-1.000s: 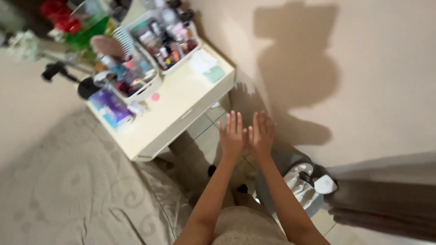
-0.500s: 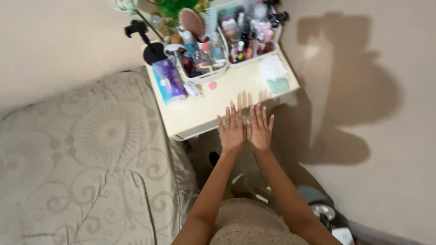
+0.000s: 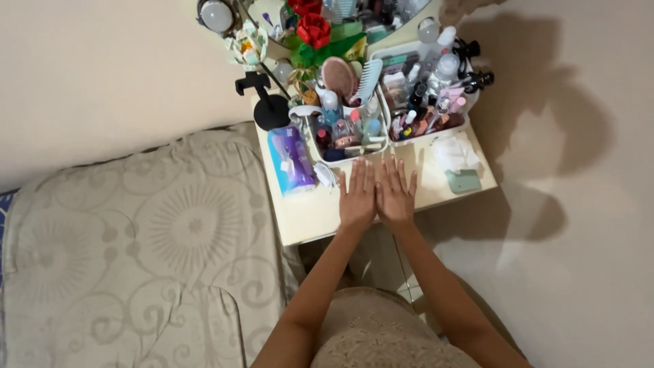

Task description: The person moves a stool, places slippers on it, wipes a bedside table and bed with a wipe, cleans a window sill with a cloth, and organizes items on the bedside table.

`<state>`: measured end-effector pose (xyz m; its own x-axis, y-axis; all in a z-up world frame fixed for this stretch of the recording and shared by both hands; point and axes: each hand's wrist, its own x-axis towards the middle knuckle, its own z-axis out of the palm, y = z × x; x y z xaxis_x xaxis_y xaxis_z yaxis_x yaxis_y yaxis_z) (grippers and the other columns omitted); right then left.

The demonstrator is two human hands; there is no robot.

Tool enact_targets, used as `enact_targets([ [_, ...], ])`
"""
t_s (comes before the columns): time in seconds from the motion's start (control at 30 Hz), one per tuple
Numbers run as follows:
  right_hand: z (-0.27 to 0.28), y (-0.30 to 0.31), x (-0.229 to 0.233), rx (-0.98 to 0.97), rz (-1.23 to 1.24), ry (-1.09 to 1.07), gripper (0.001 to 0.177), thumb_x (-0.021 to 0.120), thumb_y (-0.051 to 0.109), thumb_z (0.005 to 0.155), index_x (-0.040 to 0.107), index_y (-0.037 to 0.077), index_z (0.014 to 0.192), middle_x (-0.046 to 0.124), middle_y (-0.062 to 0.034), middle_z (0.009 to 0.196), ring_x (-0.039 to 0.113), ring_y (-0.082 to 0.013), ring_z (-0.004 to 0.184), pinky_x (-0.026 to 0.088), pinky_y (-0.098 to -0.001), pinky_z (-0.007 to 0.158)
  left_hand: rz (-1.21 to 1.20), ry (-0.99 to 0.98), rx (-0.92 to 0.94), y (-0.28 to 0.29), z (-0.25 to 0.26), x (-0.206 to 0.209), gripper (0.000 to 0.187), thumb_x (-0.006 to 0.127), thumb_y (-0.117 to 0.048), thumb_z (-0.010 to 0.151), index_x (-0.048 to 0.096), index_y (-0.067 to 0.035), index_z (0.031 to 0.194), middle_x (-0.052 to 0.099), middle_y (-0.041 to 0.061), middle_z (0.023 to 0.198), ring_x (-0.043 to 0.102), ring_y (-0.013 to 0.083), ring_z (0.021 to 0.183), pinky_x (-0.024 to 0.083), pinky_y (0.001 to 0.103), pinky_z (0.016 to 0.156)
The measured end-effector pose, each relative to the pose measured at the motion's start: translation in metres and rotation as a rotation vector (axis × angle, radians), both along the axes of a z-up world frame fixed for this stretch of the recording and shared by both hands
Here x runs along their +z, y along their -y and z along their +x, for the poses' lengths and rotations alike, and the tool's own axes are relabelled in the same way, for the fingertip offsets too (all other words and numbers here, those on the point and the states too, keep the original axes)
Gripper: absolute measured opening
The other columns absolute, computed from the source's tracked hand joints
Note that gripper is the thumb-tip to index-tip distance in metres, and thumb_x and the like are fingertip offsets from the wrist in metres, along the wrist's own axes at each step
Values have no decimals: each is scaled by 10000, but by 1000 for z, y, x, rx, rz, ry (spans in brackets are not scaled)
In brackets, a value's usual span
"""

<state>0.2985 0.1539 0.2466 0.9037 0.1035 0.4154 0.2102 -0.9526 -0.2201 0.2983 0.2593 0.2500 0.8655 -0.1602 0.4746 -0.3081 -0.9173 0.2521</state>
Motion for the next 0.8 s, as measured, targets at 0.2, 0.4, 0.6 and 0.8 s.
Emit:
enact_targets([
  [0.2, 7, 4, 1, -56, -80, 267, 476, 562, 244, 951, 543, 145, 1415, 452, -99, 1507, 404, -272, 1395, 148, -477, 1175, 17, 186, 1, 14, 15, -27, 451, 474, -239, 950, 522, -96, 1375, 525, 133, 1410, 489, 270, 1329, 330, 456, 1114],
  [0.4, 17, 34, -29, -143, -118, 2, 525, 469, 358, 1001, 423, 172, 1490, 371, -85, 1558, 311, -263, 1447, 27, -476, 1186, 39, 54, -91, 36, 26, -44, 476, 457, -200, 939, 489, -75, 1398, 520, 128, 1403, 460, 289, 1344, 353, 439, 1092],
  [0.6, 32, 78, -24, -125, -107, 80, 530, 529, 297, 977, 438, 162, 1481, 385, -107, 1539, 326, -296, 1432, 106, -503, 1171, 23, -305, -207, 78, 39, -62, 594, 454, -165, 946, 286, -41, 1502, 340, 164, 1527, 288, 328, 1438, 238, 479, 1164],
  [0.8, 50, 138, -42, -109, -191, 78, 479, 506, 289, 960, 510, 159, 1421, 410, -117, 1531, 360, -301, 1422, 204, -539, 1140, 72, -608, -230, 135, 55, -47, 774, 541, -91, 869, 169, -79, 1548, 225, 122, 1593, 217, 287, 1470, 179, 451, 1195],
])
